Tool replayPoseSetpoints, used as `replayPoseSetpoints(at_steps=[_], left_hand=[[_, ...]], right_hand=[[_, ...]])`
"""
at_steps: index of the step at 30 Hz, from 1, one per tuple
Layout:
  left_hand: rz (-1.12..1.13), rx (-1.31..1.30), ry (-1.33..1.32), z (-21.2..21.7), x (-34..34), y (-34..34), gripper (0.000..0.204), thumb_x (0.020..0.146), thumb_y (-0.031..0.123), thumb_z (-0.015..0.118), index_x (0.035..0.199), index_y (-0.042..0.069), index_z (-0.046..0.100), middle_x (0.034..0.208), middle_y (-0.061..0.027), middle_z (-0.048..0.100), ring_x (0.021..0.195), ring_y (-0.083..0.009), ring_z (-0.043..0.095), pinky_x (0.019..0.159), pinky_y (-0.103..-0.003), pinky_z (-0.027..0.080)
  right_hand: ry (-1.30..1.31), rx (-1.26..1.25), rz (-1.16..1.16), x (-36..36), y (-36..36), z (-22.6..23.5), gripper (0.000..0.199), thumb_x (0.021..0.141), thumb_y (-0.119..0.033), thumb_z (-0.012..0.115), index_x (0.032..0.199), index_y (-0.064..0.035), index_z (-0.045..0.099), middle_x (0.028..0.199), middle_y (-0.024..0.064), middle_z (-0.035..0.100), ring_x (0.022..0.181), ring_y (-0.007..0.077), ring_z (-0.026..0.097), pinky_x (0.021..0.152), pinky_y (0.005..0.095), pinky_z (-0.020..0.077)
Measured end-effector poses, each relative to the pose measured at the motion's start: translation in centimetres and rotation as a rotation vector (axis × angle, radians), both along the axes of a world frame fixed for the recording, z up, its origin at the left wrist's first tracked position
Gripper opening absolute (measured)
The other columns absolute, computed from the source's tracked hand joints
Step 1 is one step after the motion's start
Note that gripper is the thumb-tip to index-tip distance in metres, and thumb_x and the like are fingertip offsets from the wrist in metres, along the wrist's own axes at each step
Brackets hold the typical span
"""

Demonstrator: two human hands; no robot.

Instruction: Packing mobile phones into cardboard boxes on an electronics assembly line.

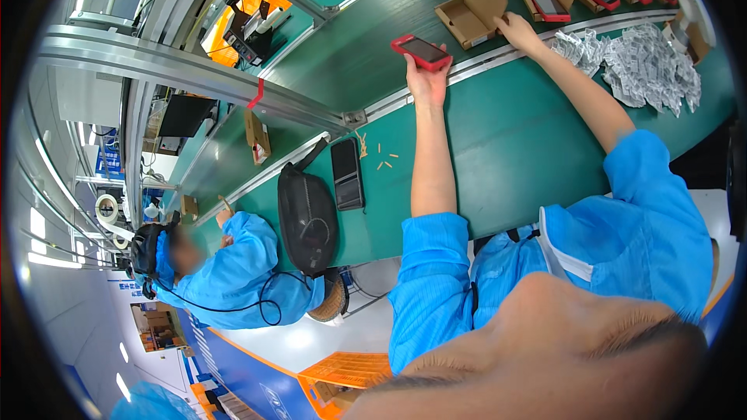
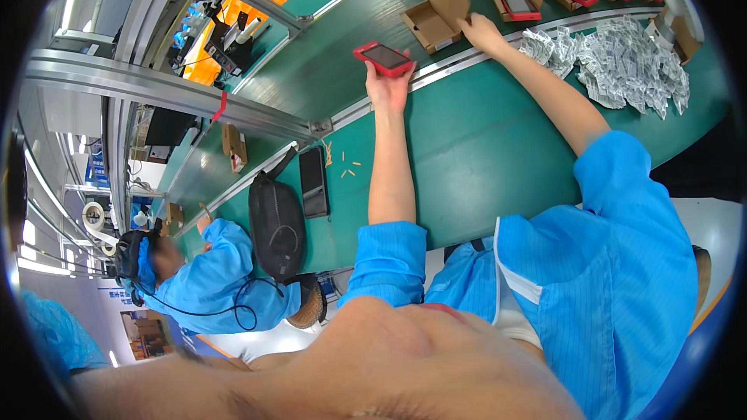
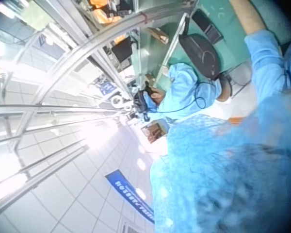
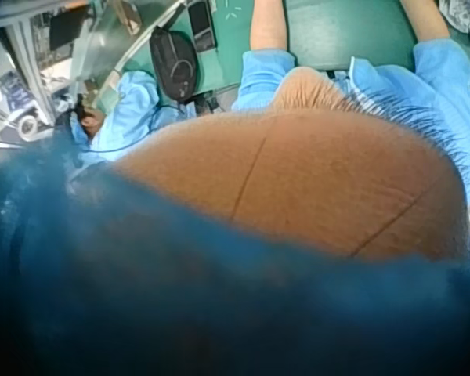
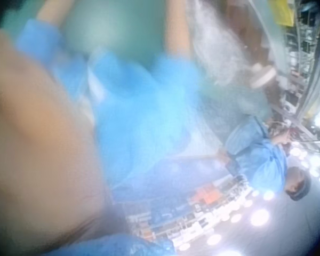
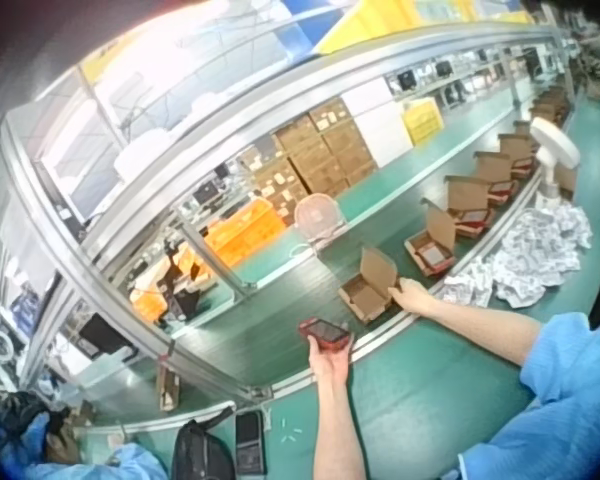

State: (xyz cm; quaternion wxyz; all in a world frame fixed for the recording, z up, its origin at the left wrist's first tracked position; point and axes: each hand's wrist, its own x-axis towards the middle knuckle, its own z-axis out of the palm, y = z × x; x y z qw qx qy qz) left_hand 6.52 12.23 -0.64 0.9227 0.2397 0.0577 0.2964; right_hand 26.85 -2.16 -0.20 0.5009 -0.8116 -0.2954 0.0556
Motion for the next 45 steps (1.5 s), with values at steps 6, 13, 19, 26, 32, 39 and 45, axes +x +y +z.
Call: replayPoseSetpoints(at_steps=[6, 13, 19, 26, 32, 39, 45], left_hand=[[0.291, 0.118, 0.173, -0.2, -0.5, 0.6, 0.042, 0.085, 0.031, 0.067, 0.106, 0.0, 0.049, 0.103, -0.0137, 0.056, 0.098, -0.0279, 0.057, 0.091, -0.043, 0.048], [0.465, 0.165, 0.31, 1.1, 0.2, -1.0, 0.031, 0.085, 0.028, 0.067, 0.089, 0.002, 0.05, 0.09, -0.0106, 0.059, 0.083, -0.0215, 0.062, 0.073, -0.038, 0.056], [0.517, 0.288, 0.261, 1.1, 0.2, -1.5, 0.038, 0.084, 0.03, 0.068, 0.096, 0.0, 0.048, 0.092, -0.0116, 0.058, 0.085, -0.0219, 0.061, 0.076, -0.038, 0.056], [0.727, 0.419, 0.326, 1.8, 1.0, -3.4, 0.043, 0.082, 0.029, 0.07, 0.097, -0.001, 0.043, 0.096, -0.011, 0.055, 0.09, -0.022, 0.06, 0.079, -0.04, 0.056], [0.514, 0.313, 0.268, 1.6, 0.5, -2.8, 0.041, 0.084, 0.03, 0.068, 0.096, -0.003, 0.048, 0.097, -0.0147, 0.059, 0.09, -0.0231, 0.062, 0.081, -0.037, 0.055], [0.479, 0.336, 0.213, 1.5, 0.7, -2.7, 0.038, 0.085, 0.032, 0.067, 0.091, -0.003, 0.053, 0.092, -0.0152, 0.062, 0.084, -0.0232, 0.064, 0.078, -0.032, 0.055], [0.502, 0.316, 0.203, 1.6, 1.2, -3.1, 0.035, 0.085, 0.03, 0.067, 0.09, -0.002, 0.054, 0.089, -0.0127, 0.063, 0.081, -0.0212, 0.064, 0.076, -0.031, 0.055]], right_hand=[[-0.278, 0.115, 0.177, -8.7, -2.5, 2.5, 0.022, 0.087, -0.02, 0.057, 0.099, -0.0017, 0.058, 0.089, 0.011, 0.062, 0.078, 0.0277, 0.061, 0.07, 0.0382, 0.047], [-0.421, 0.077, 0.29, -12.3, 0.7, 2.0, 0.023, 0.083, -0.026, 0.066, 0.085, -0.0036, 0.063, 0.079, 0.0047, 0.059, 0.071, 0.0172, 0.059, 0.058, 0.0323, 0.0449], [0.831, 0.323, 0.313, -13.0, 4.7, 1.5, 0.022, 0.082, -0.022, 0.067, 0.086, -0.0002, 0.067, 0.068, 0.0015, 0.058, 0.054, 0.0063, 0.05, 0.043, 0.021, 0.0345], [0.734, 0.489, 0.255, -12.9, 4.3, 0.6, 0.019, 0.085, -0.016, 0.062, 0.091, 0.0015, 0.065, 0.076, 0.0037, 0.063, 0.06, 0.0081, 0.057, 0.044, 0.0211, 0.0388], [0.862, 0.284, 0.253, -12.9, 3.6, 1.4, 0.02, 0.083, -0.013, 0.063, 0.097, 0.0012, 0.064, 0.08, 0.005, 0.064, 0.063, 0.0097, 0.059, 0.047, 0.0215, 0.0424], [0.8, 0.476, 0.242, -13.3, 4.0, 0.9, 0.019, 0.084, -0.017, 0.063, 0.093, -0.0013, 0.066, 0.081, 0.0031, 0.065, 0.064, 0.0089, 0.057, 0.051, 0.0229, 0.0428], [0.739, 0.536, 0.197, -13.0, 4.0, 0.6, 0.016, 0.082, -0.015, 0.063, 0.087, -0.0004, 0.068, 0.077, 0.0036, 0.065, 0.061, 0.009, 0.056, 0.051, 0.0234, 0.0425]])
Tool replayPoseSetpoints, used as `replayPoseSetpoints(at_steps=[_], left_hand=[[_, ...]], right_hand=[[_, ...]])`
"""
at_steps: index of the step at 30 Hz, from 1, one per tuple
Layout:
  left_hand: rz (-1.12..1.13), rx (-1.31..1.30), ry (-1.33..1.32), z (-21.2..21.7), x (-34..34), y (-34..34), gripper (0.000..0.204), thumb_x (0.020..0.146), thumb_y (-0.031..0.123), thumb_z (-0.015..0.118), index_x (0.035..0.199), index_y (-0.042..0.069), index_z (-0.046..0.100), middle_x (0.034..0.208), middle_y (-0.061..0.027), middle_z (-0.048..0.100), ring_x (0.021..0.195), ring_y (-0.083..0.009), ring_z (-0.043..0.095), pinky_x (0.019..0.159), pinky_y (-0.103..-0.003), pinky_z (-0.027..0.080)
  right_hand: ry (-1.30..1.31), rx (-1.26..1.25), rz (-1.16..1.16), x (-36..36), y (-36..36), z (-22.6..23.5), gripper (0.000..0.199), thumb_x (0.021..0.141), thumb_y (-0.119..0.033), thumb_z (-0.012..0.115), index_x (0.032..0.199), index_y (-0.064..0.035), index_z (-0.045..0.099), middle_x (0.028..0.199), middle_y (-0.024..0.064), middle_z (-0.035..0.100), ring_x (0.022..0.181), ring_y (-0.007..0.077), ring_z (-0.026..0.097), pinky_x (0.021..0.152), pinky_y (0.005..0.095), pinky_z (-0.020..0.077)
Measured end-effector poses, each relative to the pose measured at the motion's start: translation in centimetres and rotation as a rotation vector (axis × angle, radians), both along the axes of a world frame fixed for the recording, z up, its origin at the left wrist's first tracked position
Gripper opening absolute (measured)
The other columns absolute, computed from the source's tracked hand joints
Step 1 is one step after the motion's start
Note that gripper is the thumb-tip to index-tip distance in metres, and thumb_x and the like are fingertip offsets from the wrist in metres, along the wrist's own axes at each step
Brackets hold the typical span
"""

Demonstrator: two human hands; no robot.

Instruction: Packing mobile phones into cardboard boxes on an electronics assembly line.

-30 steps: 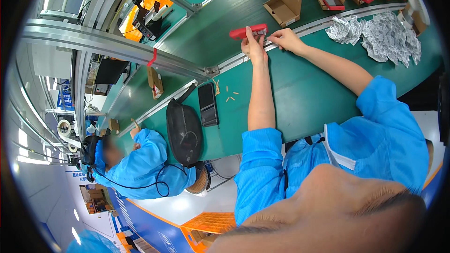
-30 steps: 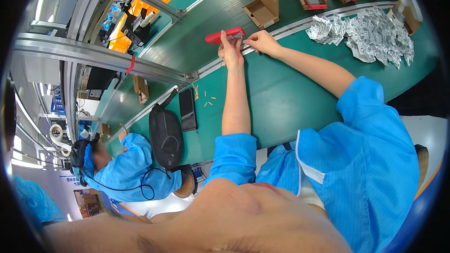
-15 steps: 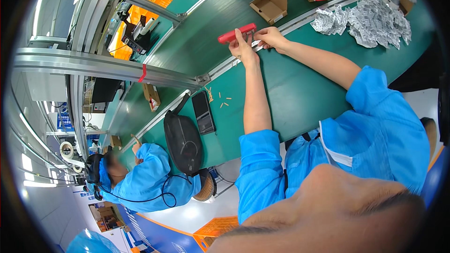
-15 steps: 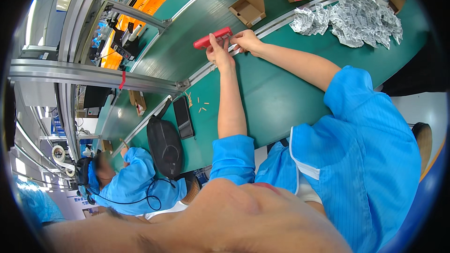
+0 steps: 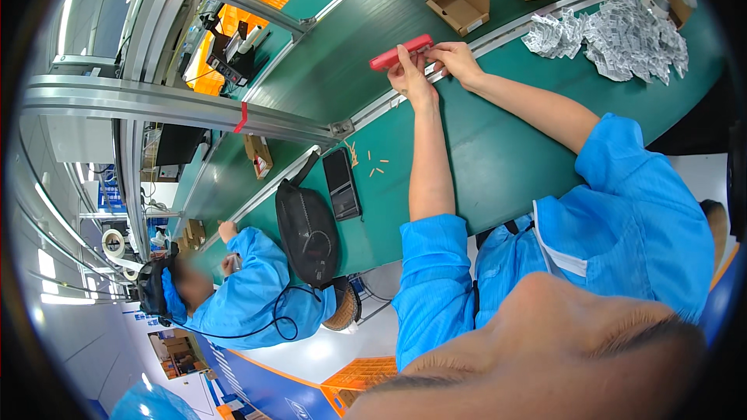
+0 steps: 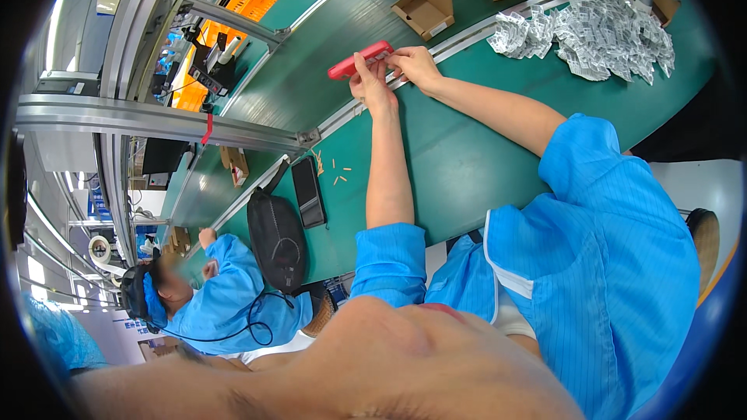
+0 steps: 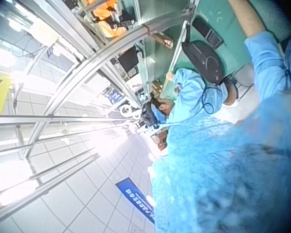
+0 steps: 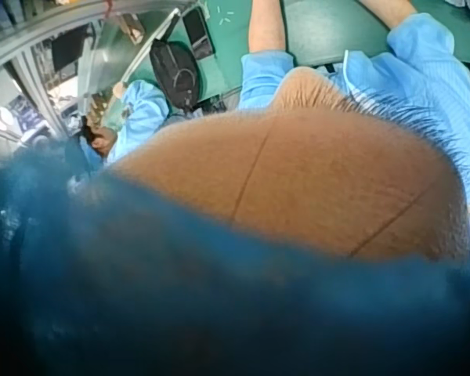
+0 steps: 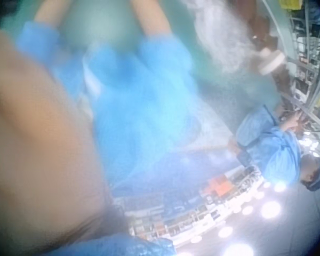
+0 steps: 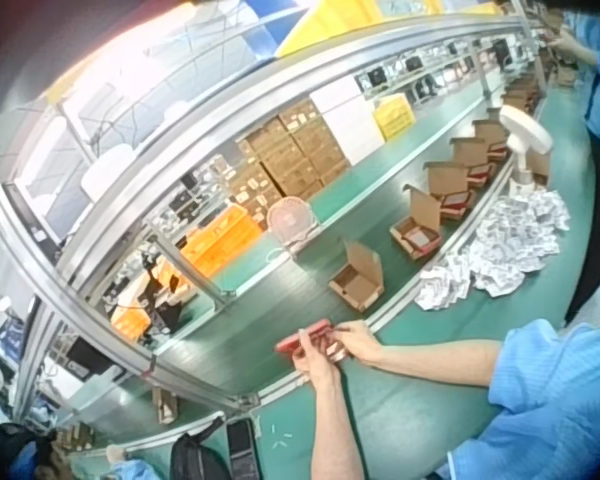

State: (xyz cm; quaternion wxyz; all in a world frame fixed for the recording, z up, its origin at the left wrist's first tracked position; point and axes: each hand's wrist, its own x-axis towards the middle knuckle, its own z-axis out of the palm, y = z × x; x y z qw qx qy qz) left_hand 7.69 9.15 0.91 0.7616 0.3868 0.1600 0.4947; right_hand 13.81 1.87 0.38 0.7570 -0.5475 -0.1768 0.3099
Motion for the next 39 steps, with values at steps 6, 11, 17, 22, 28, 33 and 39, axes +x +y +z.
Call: replayPoseSetpoints(at_steps=[6, 11, 17, 22, 28, 33, 39], left_hand=[[0.27, 0.25, 0.181, -1.2, -0.1, 0.2, 0.046, 0.08, 0.025, 0.073, 0.104, -0.004, 0.047, 0.096, -0.0093, 0.057, 0.082, -0.0154, 0.058, 0.073, -0.028, 0.051], [0.111, 0.422, 0.228, -0.2, 0.9, -2.8, 0.051, 0.079, 0.021, 0.074, 0.108, -0.006, 0.043, 0.102, -0.0108, 0.054, 0.088, -0.0148, 0.055, 0.073, -0.027, 0.049], [-0.048, 0.062, 0.129, -2.4, 1.1, 0.6, 0.045, 0.084, 0.026, 0.068, 0.11, -0.001, 0.041, 0.107, -0.0134, 0.05, 0.097, -0.0235, 0.056, 0.089, -0.038, 0.049], [-0.342, -0.236, -0.109, -0.3, 0.1, 0.2, 0.044, 0.092, 0.042, 0.051, 0.111, 0.003, 0.042, 0.109, -0.0193, 0.051, 0.101, -0.0357, 0.055, 0.093, -0.049, 0.047], [-0.553, -0.247, -0.081, 0.7, -0.9, -0.3, 0.061, 0.092, 0.06, 0.032, 0.122, 0.008, 0.041, 0.113, -0.0215, 0.054, 0.099, -0.0399, 0.055, 0.093, -0.054, 0.044], [-0.586, -0.213, -0.071, 0.9, -1.0, -0.9, 0.068, 0.089, 0.067, 0.029, 0.122, 0.009, 0.043, 0.11, -0.0207, 0.056, 0.091, -0.0394, 0.059, 0.087, -0.053, 0.047], [-0.658, -0.239, -0.073, 0.4, -0.8, -1.0, 0.073, 0.087, 0.069, 0.025, 0.123, 0.009, 0.044, 0.111, -0.0204, 0.057, 0.091, -0.0392, 0.06, 0.087, -0.053, 0.047]], right_hand=[[-0.227, 0.075, 0.045, -0.8, -2.4, 1.1, 0.014, 0.08, -0.013, 0.062, 0.079, 0.0004, 0.068, 0.067, 0.0033, 0.062, 0.058, 0.0079, 0.055, 0.052, 0.0216, 0.0432], [-0.291, -0.045, 0.158, 2.4, -8.8, 1.1, 0.014, 0.081, -0.014, 0.063, 0.077, -0.0012, 0.067, 0.066, 0.002, 0.06, 0.056, 0.007, 0.054, 0.051, 0.0206, 0.0426], [-0.367, -0.405, 0.271, 5.9, -16.6, 3.8, 0.015, 0.08, -0.015, 0.062, 0.072, -0.0015, 0.064, 0.065, 0.0035, 0.06, 0.056, 0.0099, 0.058, 0.047, 0.024, 0.0454], [-0.764, -1.075, 0.12, 7.2, -18.7, 3.6, 0.021, 0.08, -0.019, 0.062, 0.072, 0.0002, 0.062, 0.068, 0.0131, 0.063, 0.064, 0.0219, 0.066, 0.053, 0.0341, 0.051], [-1.354, -1.242, -0.144, 4.7, -16.4, 4.4, 0.026, 0.075, -0.028, 0.07, 0.076, -0.0022, 0.065, 0.077, 0.0161, 0.065, 0.075, 0.0302, 0.066, 0.063, 0.0409, 0.0519], [-1.416, -1.238, -0.192, 5.6, -17.3, 3.9, 0.029, 0.072, -0.031, 0.072, 0.076, -0.0028, 0.066, 0.074, 0.0142, 0.066, 0.07, 0.0297, 0.066, 0.062, 0.0406, 0.0517], [-1.258, -1.156, -0.063, 4.4, -17.5, 6.1, 0.035, 0.08, -0.038, 0.067, 0.077, -0.0024, 0.065, 0.077, 0.0132, 0.066, 0.071, 0.0265, 0.065, 0.057, 0.037, 0.0514]])
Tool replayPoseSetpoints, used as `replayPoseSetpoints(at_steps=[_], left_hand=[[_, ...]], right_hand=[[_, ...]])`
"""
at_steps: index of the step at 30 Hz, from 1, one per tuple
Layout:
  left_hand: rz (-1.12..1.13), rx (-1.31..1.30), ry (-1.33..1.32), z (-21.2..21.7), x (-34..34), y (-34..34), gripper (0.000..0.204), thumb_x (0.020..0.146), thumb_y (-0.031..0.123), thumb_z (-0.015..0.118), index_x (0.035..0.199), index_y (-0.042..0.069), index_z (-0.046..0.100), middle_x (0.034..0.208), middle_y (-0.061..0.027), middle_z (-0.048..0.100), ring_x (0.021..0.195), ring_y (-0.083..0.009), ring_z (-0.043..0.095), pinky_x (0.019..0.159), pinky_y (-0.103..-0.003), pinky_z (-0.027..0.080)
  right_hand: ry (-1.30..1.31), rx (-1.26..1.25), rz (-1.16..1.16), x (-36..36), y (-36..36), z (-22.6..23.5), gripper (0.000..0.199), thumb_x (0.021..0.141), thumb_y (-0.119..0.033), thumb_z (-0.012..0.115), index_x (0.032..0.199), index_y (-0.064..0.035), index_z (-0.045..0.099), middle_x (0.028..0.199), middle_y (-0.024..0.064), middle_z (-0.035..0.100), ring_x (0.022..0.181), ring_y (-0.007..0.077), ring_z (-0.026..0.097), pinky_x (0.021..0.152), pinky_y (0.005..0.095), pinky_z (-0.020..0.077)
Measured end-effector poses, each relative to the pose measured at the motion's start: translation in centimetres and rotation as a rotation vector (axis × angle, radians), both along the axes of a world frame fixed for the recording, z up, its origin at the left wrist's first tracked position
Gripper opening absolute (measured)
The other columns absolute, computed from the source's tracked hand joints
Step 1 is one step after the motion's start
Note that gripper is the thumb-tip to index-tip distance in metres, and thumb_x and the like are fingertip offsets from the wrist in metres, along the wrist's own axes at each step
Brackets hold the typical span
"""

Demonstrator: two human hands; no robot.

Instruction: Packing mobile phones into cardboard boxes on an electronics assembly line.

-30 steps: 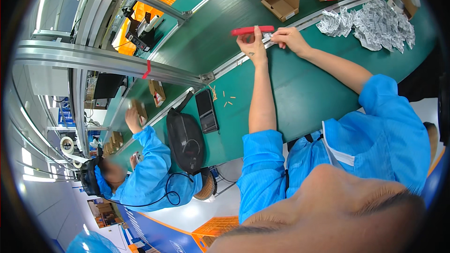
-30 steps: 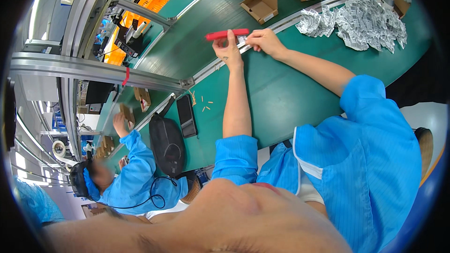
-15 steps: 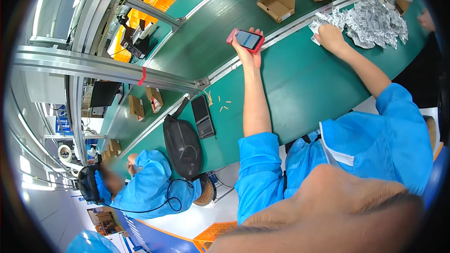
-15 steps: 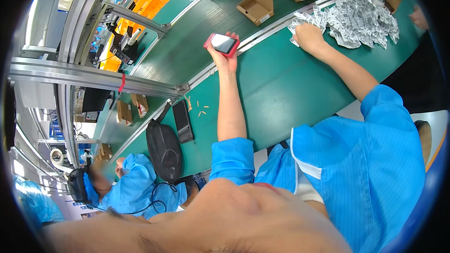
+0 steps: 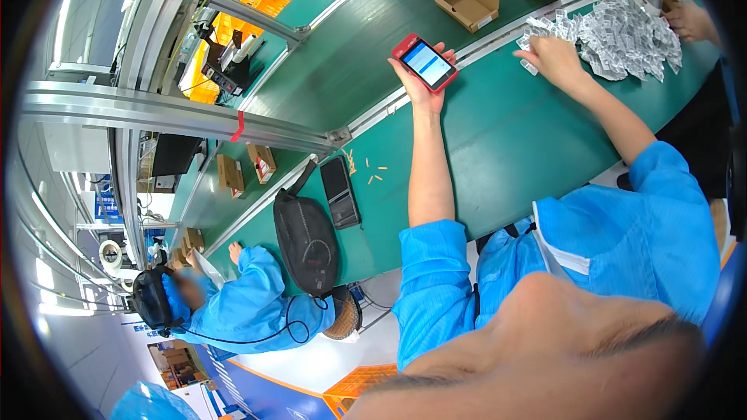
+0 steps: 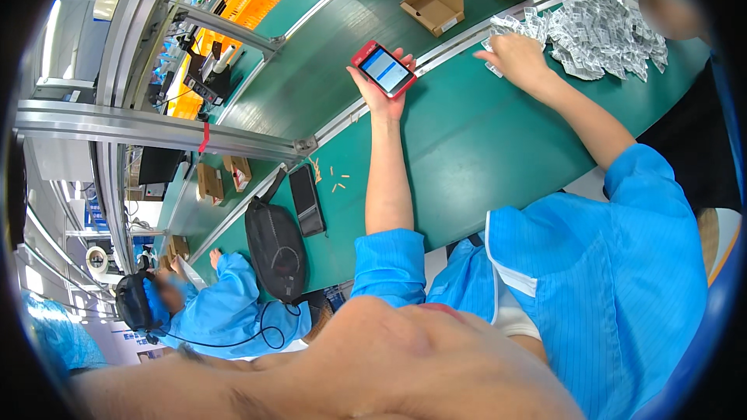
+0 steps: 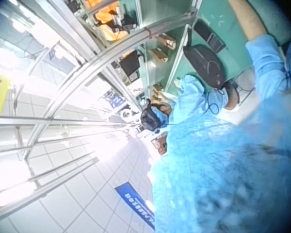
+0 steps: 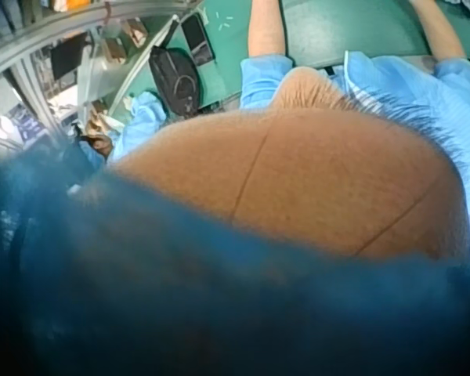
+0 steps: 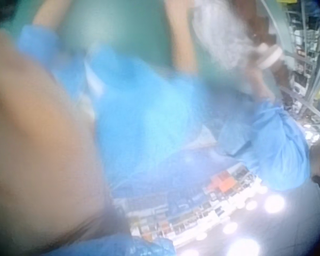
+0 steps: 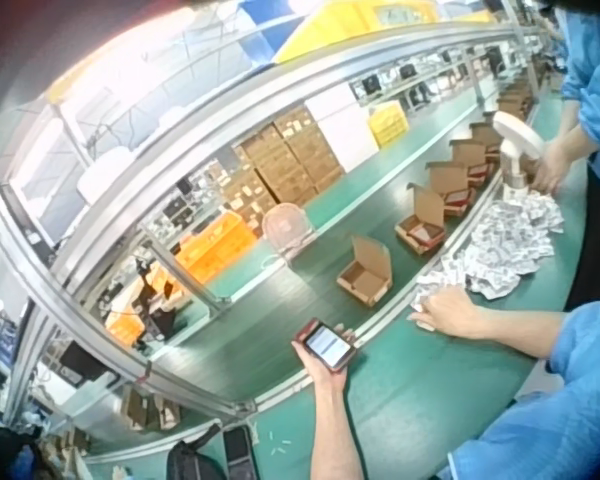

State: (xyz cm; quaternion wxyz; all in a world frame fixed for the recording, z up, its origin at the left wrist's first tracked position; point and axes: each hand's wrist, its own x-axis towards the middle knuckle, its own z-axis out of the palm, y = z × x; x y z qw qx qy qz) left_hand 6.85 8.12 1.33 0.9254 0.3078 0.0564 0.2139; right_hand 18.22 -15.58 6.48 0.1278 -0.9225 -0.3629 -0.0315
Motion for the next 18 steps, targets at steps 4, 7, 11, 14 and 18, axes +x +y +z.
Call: replayPoseSetpoints(at_steps=[4, 7, 11, 14, 18], left_hand=[[-0.015, 0.052, -0.028, 0.0, 0.8, -1.1, 0.072, 0.089, 0.067, 0.021, 0.127, 0.01, 0.041, 0.117, -0.0212, 0.055, 0.1, -0.0405, 0.057, 0.09, -0.053, 0.045], [-0.066, 0.084, 0.014, 0.0, 1.5, -2.9, 0.075, 0.09, 0.067, 0.016, 0.13, 0.009, 0.04, 0.117, -0.018, 0.057, 0.102, -0.0348, 0.058, 0.089, -0.045, 0.047], [-0.028, 0.121, 0.034, -0.5, 0.6, -1.0, 0.079, 0.088, 0.069, 0.021, 0.134, 0.007, 0.034, 0.13, -0.0195, 0.046, 0.114, -0.037, 0.049, 0.097, -0.049, 0.04], [-0.059, 0.072, 0.076, -0.9, 1.4, -1.3, 0.085, 0.086, 0.071, 0.026, 0.139, 0.005, 0.026, 0.137, -0.0224, 0.036, 0.121, -0.0404, 0.041, 0.101, -0.053, 0.035], [-0.076, 0.095, 0.065, -0.4, 0.9, -1.0, 0.089, 0.085, 0.07, 0.031, 0.143, 0.004, 0.017, 0.135, -0.0265, 0.036, 0.12, -0.042, 0.041, 0.101, -0.054, 0.035]], right_hand=[[0.968, 0.614, 0.293, -2.2, 3.2, -0.8, 0.035, 0.092, -0.037, 0.054, 0.101, -0.0044, 0.061, 0.092, 0.0079, 0.063, 0.074, 0.0152, 0.063, 0.058, 0.0289, 0.0514], [1.564, 0.888, 0.267, -2.9, 6.0, -4.2, 0.031, 0.094, -0.032, 0.052, 0.106, -0.004, 0.058, 0.1, 0.0049, 0.06, 0.076, 0.0127, 0.061, 0.067, 0.0242, 0.0508], [1.614, 1.125, 0.217, -2.2, 8.5, -4.6, 0.026, 0.094, -0.031, 0.053, 0.095, -0.0056, 0.06, 0.083, 0.001, 0.061, 0.072, 0.0082, 0.058, 0.068, 0.0219, 0.0486], [1.397, 1.286, 0.13, 2.2, 8.2, -7.1, 0.026, 0.093, -0.032, 0.054, 0.088, -0.0077, 0.06, 0.074, -0.0016, 0.058, 0.067, 0.0064, 0.054, 0.063, 0.0204, 0.0464], [1.284, 1.455, -0.174, 5.3, 8.7, -6.3, 0.031, 0.094, -0.035, 0.052, 0.092, -0.005, 0.06, 0.075, 0.0002, 0.058, 0.069, 0.008, 0.054, 0.062, 0.0209, 0.0465]])
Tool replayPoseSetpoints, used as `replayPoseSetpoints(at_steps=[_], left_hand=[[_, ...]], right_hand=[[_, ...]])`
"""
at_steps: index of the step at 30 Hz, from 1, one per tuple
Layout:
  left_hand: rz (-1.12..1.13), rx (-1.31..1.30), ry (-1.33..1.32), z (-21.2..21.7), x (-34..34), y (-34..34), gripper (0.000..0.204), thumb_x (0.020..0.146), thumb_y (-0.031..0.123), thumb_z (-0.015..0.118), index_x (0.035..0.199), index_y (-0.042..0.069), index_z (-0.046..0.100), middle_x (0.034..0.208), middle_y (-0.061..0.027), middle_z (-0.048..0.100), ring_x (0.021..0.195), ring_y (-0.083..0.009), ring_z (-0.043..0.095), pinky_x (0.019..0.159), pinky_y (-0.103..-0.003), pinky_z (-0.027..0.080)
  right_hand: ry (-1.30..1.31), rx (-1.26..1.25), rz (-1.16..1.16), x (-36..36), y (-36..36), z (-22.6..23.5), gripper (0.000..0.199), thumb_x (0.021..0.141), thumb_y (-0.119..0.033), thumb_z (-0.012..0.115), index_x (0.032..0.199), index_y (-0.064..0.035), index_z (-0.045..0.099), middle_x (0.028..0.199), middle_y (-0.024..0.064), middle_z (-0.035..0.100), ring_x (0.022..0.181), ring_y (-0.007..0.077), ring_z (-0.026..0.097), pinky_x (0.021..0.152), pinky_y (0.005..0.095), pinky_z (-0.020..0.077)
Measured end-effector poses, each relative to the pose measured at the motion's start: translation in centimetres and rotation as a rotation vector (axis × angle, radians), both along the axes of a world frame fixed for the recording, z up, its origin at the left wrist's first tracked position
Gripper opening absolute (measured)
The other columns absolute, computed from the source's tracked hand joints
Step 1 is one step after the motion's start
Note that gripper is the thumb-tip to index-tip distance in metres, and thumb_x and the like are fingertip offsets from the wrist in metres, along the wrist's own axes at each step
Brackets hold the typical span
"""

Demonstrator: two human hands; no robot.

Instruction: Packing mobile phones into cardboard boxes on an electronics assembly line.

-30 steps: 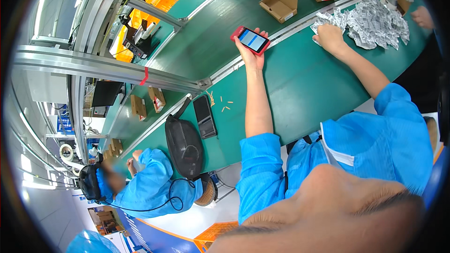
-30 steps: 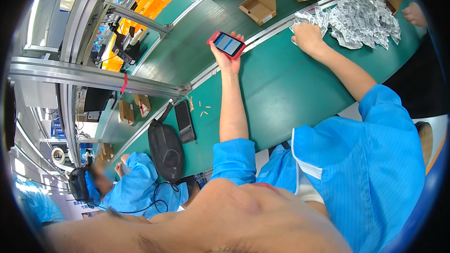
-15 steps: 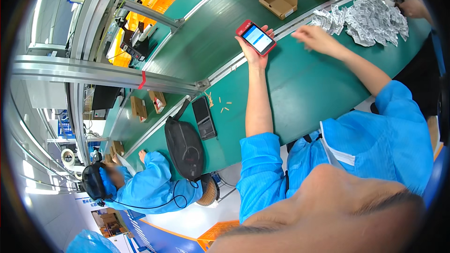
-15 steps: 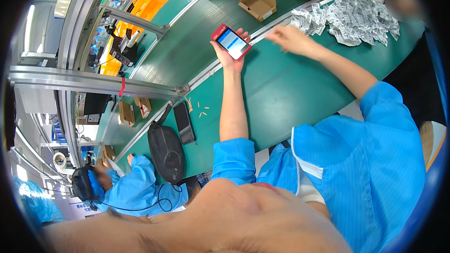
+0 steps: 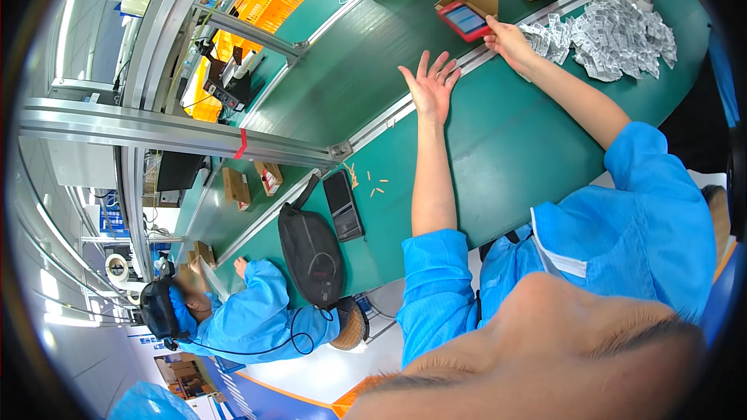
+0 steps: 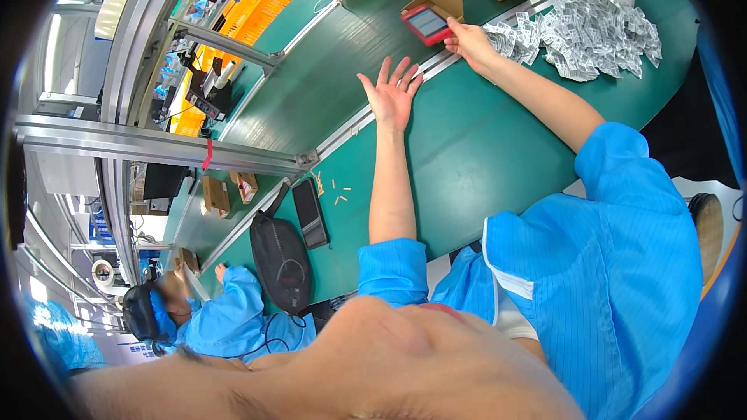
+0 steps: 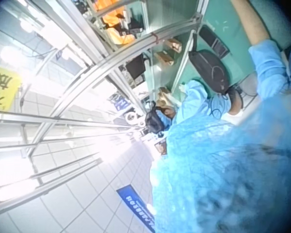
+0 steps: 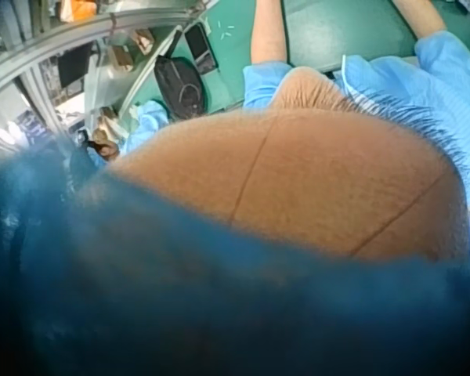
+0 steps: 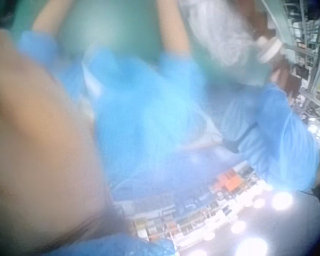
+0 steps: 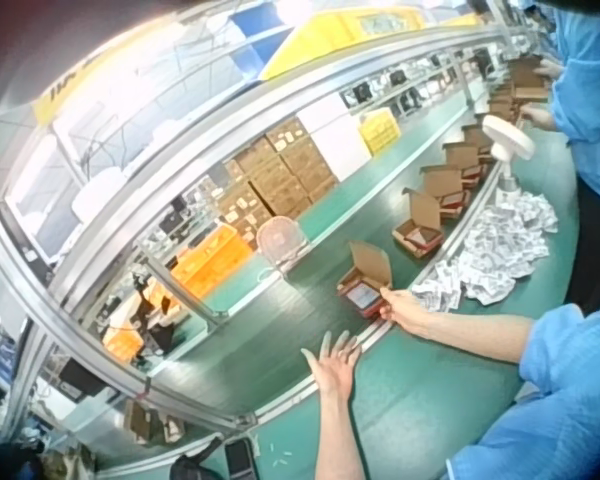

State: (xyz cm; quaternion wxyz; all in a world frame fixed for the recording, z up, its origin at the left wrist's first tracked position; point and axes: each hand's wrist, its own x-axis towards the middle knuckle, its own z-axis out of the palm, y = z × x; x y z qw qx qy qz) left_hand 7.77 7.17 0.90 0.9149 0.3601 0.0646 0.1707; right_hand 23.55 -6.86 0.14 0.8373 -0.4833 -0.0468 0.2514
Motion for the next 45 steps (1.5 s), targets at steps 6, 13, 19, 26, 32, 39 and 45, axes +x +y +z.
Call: replayPoseSetpoints(at_steps=[6, 13, 19, 26, 32, 39, 45], left_hand=[[0.018, 0.016, 0.032, -0.7, 0.1, 0.8, 0.087, 0.087, 0.067, 0.034, 0.141, 0.001, 0.02, 0.132, -0.0271, 0.039, 0.118, -0.0408, 0.044, 0.1, -0.052, 0.037], [0.05, 0.234, 0.11, -0.3, 0.5, 0.1, 0.072, 0.093, 0.048, 0.044, 0.137, -0.004, 0.023, 0.129, -0.0291, 0.04, 0.117, -0.036, 0.047, 0.1, -0.046, 0.04], [0.091, 0.341, 0.127, -1.2, 0.8, -0.9, 0.052, 0.095, 0.03, 0.051, 0.128, -0.008, 0.038, 0.115, -0.0263, 0.053, 0.107, -0.0332, 0.055, 0.095, -0.043, 0.046], [0.082, 0.401, 0.135, -1.1, 1.0, -1.2, 0.048, 0.094, 0.027, 0.052, 0.125, -0.008, 0.039, 0.11, -0.0231, 0.055, 0.103, -0.0303, 0.057, 0.093, -0.04, 0.048], [0.089, 0.417, 0.144, -1.2, 1.1, -1.2, 0.047, 0.095, 0.025, 0.051, 0.126, -0.008, 0.039, 0.109, -0.0214, 0.055, 0.102, -0.0283, 0.058, 0.093, -0.039, 0.048], [0.096, 0.443, 0.165, -0.9, 1.2, -1.5, 0.045, 0.096, 0.023, 0.05, 0.126, -0.008, 0.039, 0.11, -0.0206, 0.054, 0.101, -0.027, 0.058, 0.094, -0.038, 0.048], [0.107, 0.466, 0.169, -0.6, 0.9, -1.6, 0.044, 0.095, 0.023, 0.051, 0.125, -0.007, 0.04, 0.109, -0.0201, 0.055, 0.1, -0.0264, 0.058, 0.094, -0.038, 0.048]], right_hand=[[-0.304, -0.273, 0.437, -3.9, -0.7, -0.8, 0.036, 0.094, -0.036, 0.045, 0.093, -0.0058, 0.063, 0.078, 0.0023, 0.063, 0.062, 0.009, 0.055, 0.059, 0.0223, 0.0452], [-1.816, -0.298, 0.477, -12.9, -2.1, 0.2, 0.014, 0.084, -0.021, 0.059, 0.093, -0.01, 0.057, 0.085, 0.0082, 0.05, 0.078, 0.025, 0.055, 0.07, 0.037, 0.044], [-1.51, -0.227, 0.569, -11.9, -2.2, -1.5, 0.012, 0.086, -0.019, 0.057, 0.087, -0.0074, 0.06, 0.086, 0.011, 0.056, 0.076, 0.0322, 0.058, 0.066, 0.0421, 0.0471], [-1.49, -0.195, 0.61, -11.8, -2.6, -1.1, 0.014, 0.089, -0.02, 0.054, 0.09, -0.0067, 0.059, 0.085, 0.0086, 0.054, 0.078, 0.0279, 0.057, 0.072, 0.0395, 0.0464], [-1.468, -0.224, 0.654, -11.7, -2.7, -0.7, 0.014, 0.09, -0.02, 0.053, 0.09, -0.0064, 0.059, 0.085, 0.0079, 0.053, 0.079, 0.0268, 0.057, 0.074, 0.0396, 0.0459], [-1.477, -0.167, 0.631, -11.5, -2.7, -0.9, 0.013, 0.088, -0.017, 0.055, 0.086, -0.0044, 0.059, 0.086, 0.0096, 0.054, 0.08, 0.0279, 0.057, 0.068, 0.0393, 0.0463], [-1.483, -0.217, 0.663, -11.6, -2.5, -1.0, 0.014, 0.089, -0.019, 0.053, 0.089, -0.0062, 0.059, 0.085, 0.0075, 0.053, 0.079, 0.0255, 0.057, 0.074, 0.0387, 0.0454]])
